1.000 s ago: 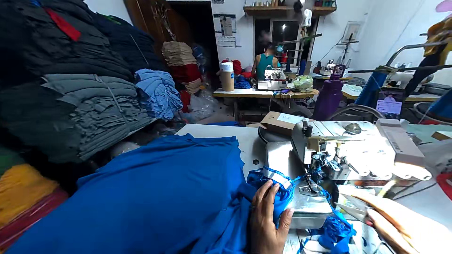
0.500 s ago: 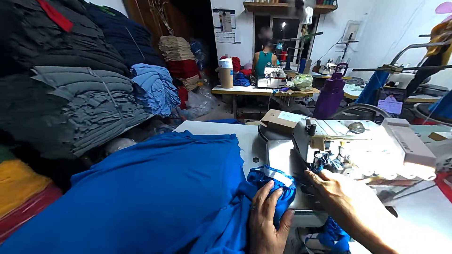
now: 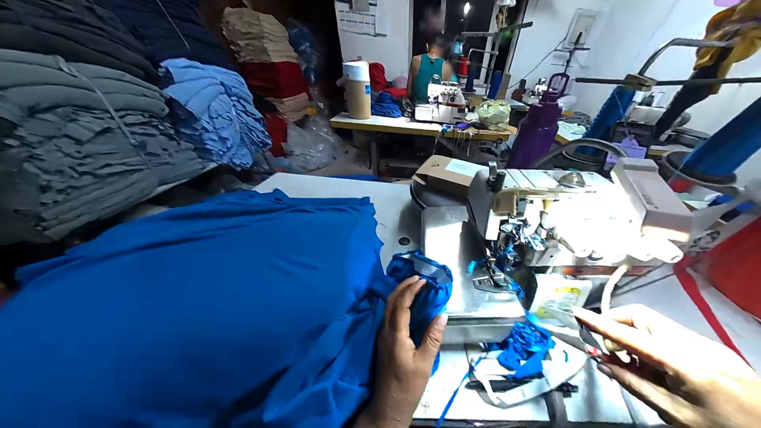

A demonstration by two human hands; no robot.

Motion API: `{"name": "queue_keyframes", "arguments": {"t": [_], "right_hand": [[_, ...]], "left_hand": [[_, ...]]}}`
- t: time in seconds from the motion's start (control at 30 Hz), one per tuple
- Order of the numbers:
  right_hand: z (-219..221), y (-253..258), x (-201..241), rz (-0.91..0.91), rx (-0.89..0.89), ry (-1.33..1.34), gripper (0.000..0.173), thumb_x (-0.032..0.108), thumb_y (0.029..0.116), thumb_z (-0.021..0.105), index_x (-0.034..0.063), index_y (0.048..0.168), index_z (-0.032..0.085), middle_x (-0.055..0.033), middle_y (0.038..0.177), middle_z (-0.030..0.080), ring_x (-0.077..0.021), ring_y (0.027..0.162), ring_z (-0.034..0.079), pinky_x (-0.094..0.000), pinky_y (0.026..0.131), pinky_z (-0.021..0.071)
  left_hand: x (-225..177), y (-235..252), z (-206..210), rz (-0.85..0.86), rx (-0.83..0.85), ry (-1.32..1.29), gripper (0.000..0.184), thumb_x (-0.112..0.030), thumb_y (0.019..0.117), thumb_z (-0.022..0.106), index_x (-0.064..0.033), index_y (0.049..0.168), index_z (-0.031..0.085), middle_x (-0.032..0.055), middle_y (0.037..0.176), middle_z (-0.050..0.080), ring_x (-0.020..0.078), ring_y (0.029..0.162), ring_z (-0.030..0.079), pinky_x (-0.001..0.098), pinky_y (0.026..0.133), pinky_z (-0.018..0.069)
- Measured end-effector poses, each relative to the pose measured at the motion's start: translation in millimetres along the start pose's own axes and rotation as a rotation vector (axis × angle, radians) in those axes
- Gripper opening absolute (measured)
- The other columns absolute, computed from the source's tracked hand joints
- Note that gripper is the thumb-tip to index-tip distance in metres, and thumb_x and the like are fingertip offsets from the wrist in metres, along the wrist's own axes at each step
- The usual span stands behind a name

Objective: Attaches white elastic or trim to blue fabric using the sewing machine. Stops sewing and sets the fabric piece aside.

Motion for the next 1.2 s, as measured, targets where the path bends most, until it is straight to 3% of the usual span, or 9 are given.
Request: {"name": "queue_keyframes", "arguments": {"t": [0.2,0.33,0.57,0.8,0.9,1.0,1.07,1.13,1.2], "right_hand": [[18.1,-13.6,-25.1,-0.074,0.02,-0.366,0.036,0.021,0.0881,0.07,0.0179,0.124,0.076,-0.0109,0.091,0.074,-0.0327,0.075,0.073,-0.0501,0.056,0.0572],[37.1,10.4,-18.7,-0.232,-0.091,-0.468,0.031,0.016,0.0853,0.067,0.0173,0.114,0.078,-0.0062,0.089,0.074,-0.0268,0.074,0.073,-0.0415,0.055,0.0582],[82.1,28.9,-19.1,-0.292,-0.053,-0.672,0.025,-0.011,0.0734,0.072,0.0065,0.09,0.079,-0.0116,0.072,0.067,-0.0322,0.065,0.069,-0.044,0.053,0.0549],[66.4,39.8,-13.9,-0.225,0.296,-0.606,0.026,-0.014,0.0807,0.067,0.0025,0.098,0.078,-0.0177,0.09,0.072,-0.0391,0.085,0.072,-0.0509,0.068,0.058],[36.1,49.9,-11.3,-0.151,0.393,-0.57,0.025,-0.013,0.0839,0.066,0.0022,0.101,0.077,-0.0192,0.092,0.07,-0.039,0.084,0.071,-0.05,0.065,0.0586],[16.4,47.0,-15.9,-0.11,0.343,-0.572,0.032,-0.009,0.0822,0.072,0.0097,0.107,0.078,-0.0166,0.092,0.071,-0.0375,0.083,0.072,-0.0497,0.063,0.0571],[14.9,41.3,-18.9,-0.148,0.269,-0.569,0.034,-0.009,0.0809,0.073,0.012,0.108,0.079,-0.0141,0.086,0.07,-0.0352,0.077,0.071,-0.0467,0.057,0.0559],[19.6,35.2,-20.9,-0.197,0.211,-0.537,0.035,-0.008,0.082,0.069,0.012,0.109,0.079,-0.0129,0.084,0.069,-0.0339,0.074,0.07,-0.0457,0.056,0.0556],[26.9,30.3,-22.2,-0.261,0.148,-0.528,0.039,-0.008,0.0796,0.066,0.0148,0.108,0.079,-0.009,0.082,0.07,-0.0309,0.073,0.07,-0.0426,0.054,0.0546]], "left_hand": [[-0.8,0.6,-0.4,-0.038,0.018,0.011,0.052,-0.039,0.0978,0.058,0.0042,0.125,0.065,0.0182,0.131,0.064,0.0143,0.128,0.056,0.0265,0.107,0.0438],[-0.6,1.0,-0.4,-0.053,0.017,-0.024,0.051,-0.038,0.0972,0.06,0.0029,0.127,0.064,0.0162,0.132,0.063,0.0108,0.127,0.056,0.0238,0.107,0.0433],[-1.3,0.3,-0.9,-0.087,0.023,-0.07,0.05,-0.038,0.0961,0.063,0.0006,0.128,0.065,0.0143,0.134,0.062,0.0113,0.128,0.056,0.0254,0.107,0.0448],[-0.9,0.9,-1.2,-0.096,0.04,-0.084,0.05,-0.039,0.096,0.063,-0.0013,0.13,0.064,0.0119,0.135,0.062,0.0097,0.129,0.055,0.0246,0.107,0.0449],[-0.9,0.4,-0.4,-0.089,0.027,-0.056,0.052,-0.041,0.0962,0.063,-0.0018,0.132,0.063,0.0131,0.138,0.06,0.0098,0.129,0.055,0.0243,0.107,0.0448],[-3.4,-2.9,-0.9,0.016,-0.046,0.046,0.055,-0.041,0.0976,0.062,-0.0067,0.141,0.055,0.0159,0.151,0.049,0.0135,0.138,0.047,0.0286,0.111,0.0416],[-10.5,-11.3,-4.5,0.209,-0.079,0.177,0.044,-0.039,0.1008,0.057,-0.0194,0.14,0.052,0.0085,0.154,0.043,0.0136,0.143,0.041,0.0327,0.114,0.0367],[-20.3,-22.2,-1.5,0.468,0.011,0.193,0.021,-0.035,0.1046,0.051,-0.0259,0.123,0.055,-0.0028,0.135,0.054,0.0106,0.132,0.047,0.0299,0.11,0.0338],[-23.7,-26.9,9.5,0.67,0.2,0.106,0.02,-0.028,0.1053,0.052,-0.0177,0.107,0.07,0.0001,0.111,0.071,0.0133,0.112,0.062,0.0279,0.102,0.0421]]}}
Point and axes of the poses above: each hand's wrist, its own y-axis towards the middle knuckle, its own z-axis out of the palm, x = y × z, the point moved 1 cm from there along y, towards the middle knuckle
